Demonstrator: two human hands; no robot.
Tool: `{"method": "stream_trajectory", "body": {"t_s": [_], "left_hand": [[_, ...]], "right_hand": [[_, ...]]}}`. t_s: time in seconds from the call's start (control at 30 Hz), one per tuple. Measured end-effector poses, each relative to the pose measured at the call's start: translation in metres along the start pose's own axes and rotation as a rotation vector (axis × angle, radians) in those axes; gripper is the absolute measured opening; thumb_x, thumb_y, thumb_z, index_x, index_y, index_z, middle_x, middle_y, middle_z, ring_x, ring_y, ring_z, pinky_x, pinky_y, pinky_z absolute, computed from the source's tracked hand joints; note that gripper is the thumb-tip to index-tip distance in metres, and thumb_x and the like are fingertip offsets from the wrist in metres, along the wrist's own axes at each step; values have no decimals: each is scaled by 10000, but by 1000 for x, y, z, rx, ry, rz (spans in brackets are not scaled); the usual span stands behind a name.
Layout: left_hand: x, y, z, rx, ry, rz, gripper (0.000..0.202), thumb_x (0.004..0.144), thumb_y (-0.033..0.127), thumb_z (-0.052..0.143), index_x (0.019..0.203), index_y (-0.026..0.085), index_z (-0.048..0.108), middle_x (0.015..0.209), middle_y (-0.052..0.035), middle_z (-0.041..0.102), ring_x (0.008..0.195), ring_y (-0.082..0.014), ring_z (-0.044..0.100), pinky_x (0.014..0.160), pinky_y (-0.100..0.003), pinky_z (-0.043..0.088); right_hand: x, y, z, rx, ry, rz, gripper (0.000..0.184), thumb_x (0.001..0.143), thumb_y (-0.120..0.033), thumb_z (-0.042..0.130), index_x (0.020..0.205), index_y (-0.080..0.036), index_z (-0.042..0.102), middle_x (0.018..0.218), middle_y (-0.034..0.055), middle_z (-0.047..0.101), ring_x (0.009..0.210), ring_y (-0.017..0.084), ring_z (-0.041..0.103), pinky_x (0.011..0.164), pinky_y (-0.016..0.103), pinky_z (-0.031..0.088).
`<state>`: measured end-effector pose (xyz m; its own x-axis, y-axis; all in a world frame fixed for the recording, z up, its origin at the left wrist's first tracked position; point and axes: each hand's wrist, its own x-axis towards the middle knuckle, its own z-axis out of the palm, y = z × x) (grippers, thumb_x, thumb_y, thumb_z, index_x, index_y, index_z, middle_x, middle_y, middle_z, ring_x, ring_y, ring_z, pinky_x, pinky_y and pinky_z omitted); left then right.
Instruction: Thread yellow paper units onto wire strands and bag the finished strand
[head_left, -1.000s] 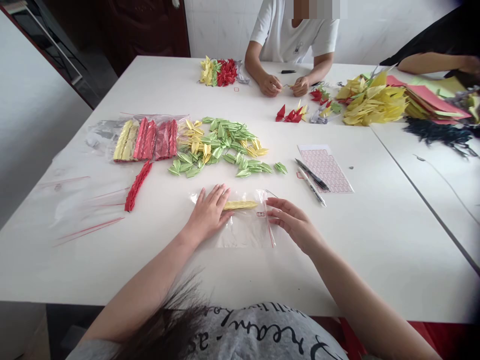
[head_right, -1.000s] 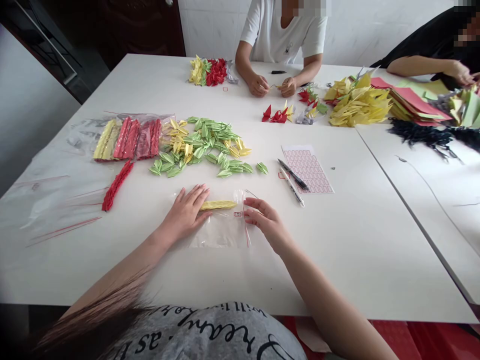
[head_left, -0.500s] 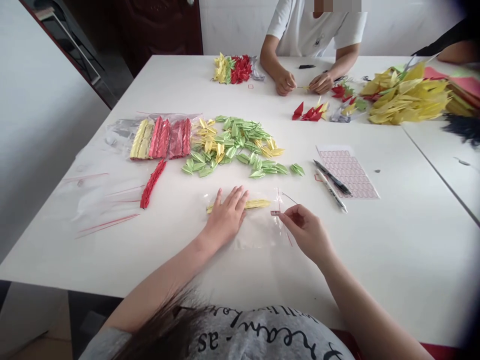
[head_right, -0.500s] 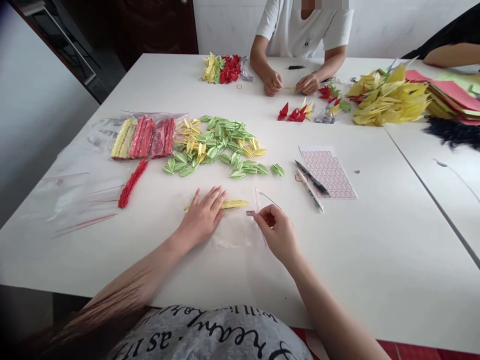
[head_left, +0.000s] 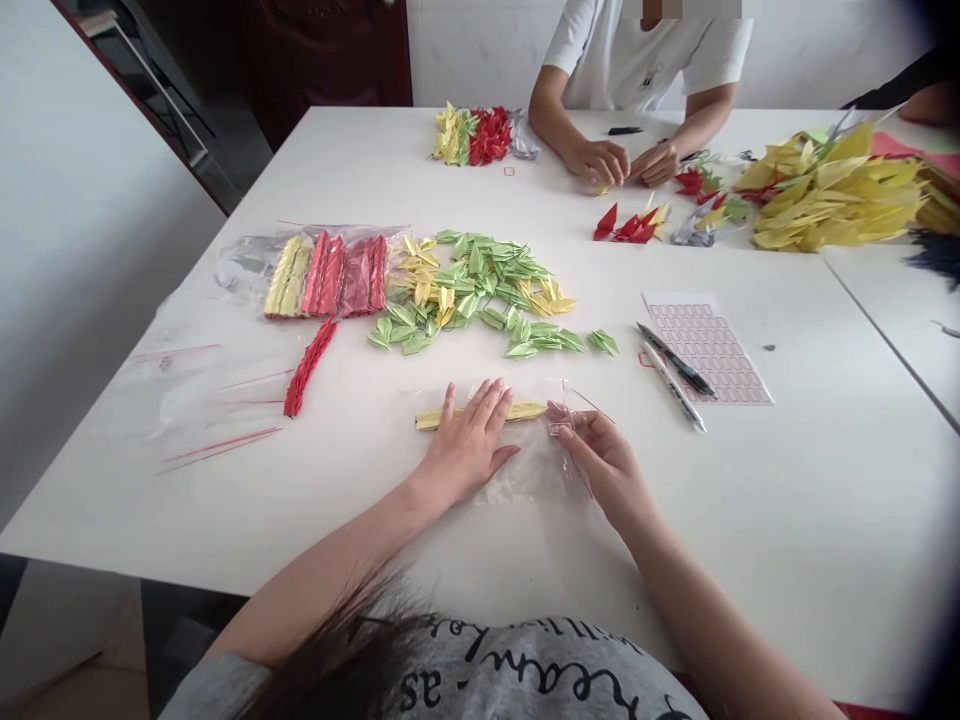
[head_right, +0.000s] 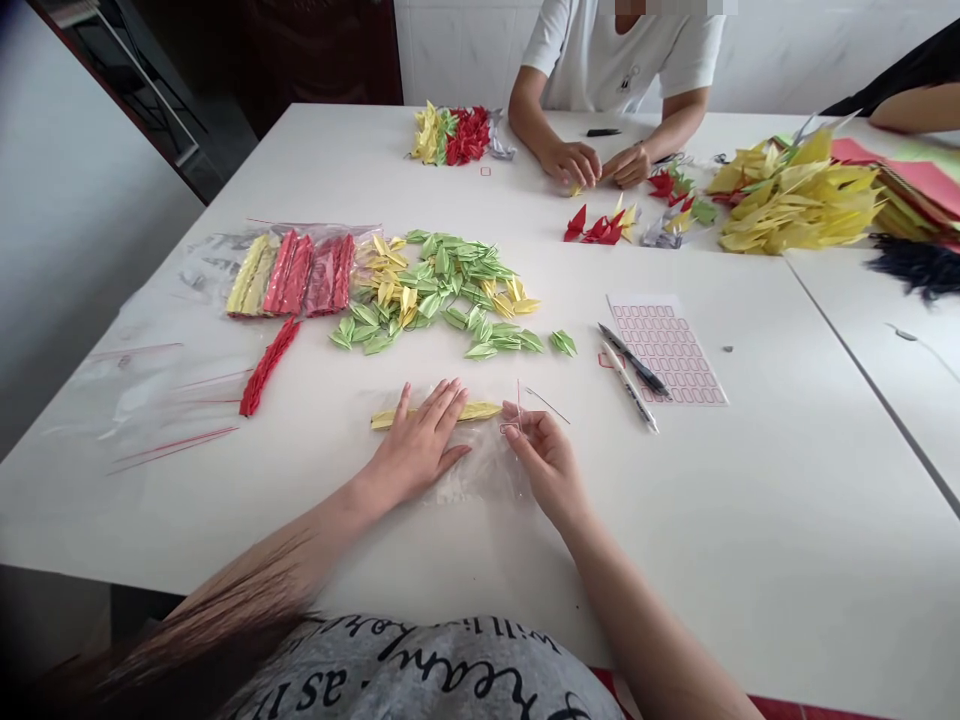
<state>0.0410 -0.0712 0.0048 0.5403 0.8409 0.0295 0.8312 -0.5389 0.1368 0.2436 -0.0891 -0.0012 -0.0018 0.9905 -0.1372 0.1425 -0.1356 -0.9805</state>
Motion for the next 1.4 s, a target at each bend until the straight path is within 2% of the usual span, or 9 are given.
{"method": "stream_trajectory", "body": {"t_s": [0.27,0.67,0.83,0.93,1.03,1.17,1.27,1.33,1.4], "left_hand": [[-2,1,-2,8,5,2,680,1024,517,198,1554,92,219,1628,-122,233,1513,-265,233,1213,-637,199],[1,-3,-3,-12,7,-12,709,1014,555,207,1546,89,257,1616,-134,265,1513,-272,234,1208,-622,221],[4,-7,-1,-9,-1,-7,694,1017,544,228,1551,101,250,1620,-119,259,1518,-245,222,1224,-562,227],[8,-6,2,-12,0,1,683,1016,536,256,1556,118,244,1619,-114,267,1520,-244,216,1225,-553,229],[9,-6,-2,-13,-6,13,697,1010,554,257,1560,126,231,1624,-106,257,1522,-243,211,1231,-565,201],[-2,-16,-30,6,68,-11,766,993,603,240,1561,90,208,1634,-142,214,1525,-274,194,1235,-584,160],[-18,-30,-48,-9,143,-113,643,1031,470,240,1535,72,278,1606,-163,296,1508,-257,251,1232,-495,248],[-30,-37,-47,-9,148,-143,548,1036,362,249,1498,92,364,1582,-145,357,1492,-261,292,1216,-480,292],[-41,-39,-36,9,160,-139,566,1028,371,286,1507,74,343,1573,-169,363,1481,-291,311,1203,-511,304]], "right_hand": [[4,4,2,-20,-36,-7,398,882,-646,574,842,-252,530,1279,98,679,1363,310,502,1106,558,408],[2,-4,5,-100,-162,12,402,935,-633,486,828,-246,501,1397,97,604,1385,300,467,1084,517,397],[1,-5,4,-132,-43,-22,428,894,-660,527,874,-234,568,1345,120,633,1236,300,589,990,467,479],[2,-7,0,-265,32,-42,422,899,-634,518,907,-223,609,1264,128,668,991,268,679,869,448,528],[1,-10,-8,-445,122,-53,385,904,-592,507,927,-218,595,1126,139,698,916,280,676,810,467,537],[0,-22,-19,-785,236,-185,439,942,-513,451,1243,-203,527,1303,193,598,1162,391,583,920,620,469],[3,-35,-15,-951,182,-347,435,998,-430,386,1343,-190,501,1470,196,480,1325,410,467,1000,650,424],[9,-40,-2,-997,110,-452,452,1018,-390,365,1395,-167,478,1506,197,447,1363,387,445,1042,628,422],[16,-40,19,-1039,5,-549,497,1027,-370,362,1454,-123,424,1546,202,397,1426,352,387,1105,583,402]]}}
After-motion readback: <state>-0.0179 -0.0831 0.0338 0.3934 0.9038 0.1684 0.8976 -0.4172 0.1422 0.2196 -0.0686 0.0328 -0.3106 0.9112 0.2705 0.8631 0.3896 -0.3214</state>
